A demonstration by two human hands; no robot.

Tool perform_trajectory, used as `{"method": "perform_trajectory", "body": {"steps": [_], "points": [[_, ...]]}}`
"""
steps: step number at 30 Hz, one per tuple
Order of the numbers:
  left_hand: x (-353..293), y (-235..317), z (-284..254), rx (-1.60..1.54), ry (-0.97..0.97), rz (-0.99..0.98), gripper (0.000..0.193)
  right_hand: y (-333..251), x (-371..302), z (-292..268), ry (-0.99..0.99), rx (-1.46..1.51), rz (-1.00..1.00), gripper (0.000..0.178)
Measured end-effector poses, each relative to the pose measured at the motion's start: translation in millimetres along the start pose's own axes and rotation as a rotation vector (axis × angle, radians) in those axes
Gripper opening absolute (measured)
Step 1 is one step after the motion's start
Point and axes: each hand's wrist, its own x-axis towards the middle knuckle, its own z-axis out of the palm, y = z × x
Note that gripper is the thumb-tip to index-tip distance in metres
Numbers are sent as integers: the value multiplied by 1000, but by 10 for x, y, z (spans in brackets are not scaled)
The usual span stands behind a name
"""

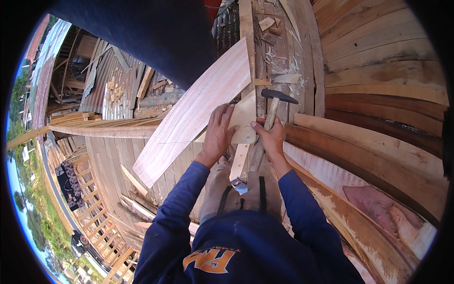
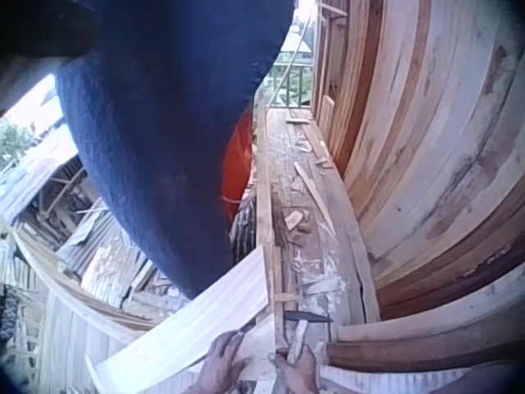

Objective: The person positions a triangular piece of wood onto a curved wooden frame and nails it in place using a hammer.

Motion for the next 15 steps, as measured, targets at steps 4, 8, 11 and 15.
{"method": "perform_trajectory", "body": {"steps": [4,8,11,15], "points": [[417,-458,-304,252,271,-223,77,126,38,-16,-14,35,19,41],[602,-938,-423,315,51,-404,95,-59,-69,61,-15,102,116,40],[634,-879,-409,278,-18,-393,93,45,-26,38,7,26,63,41],[705,-731,-404,251,-48,-463,92,136,22,43,4,120,18,41]]}}
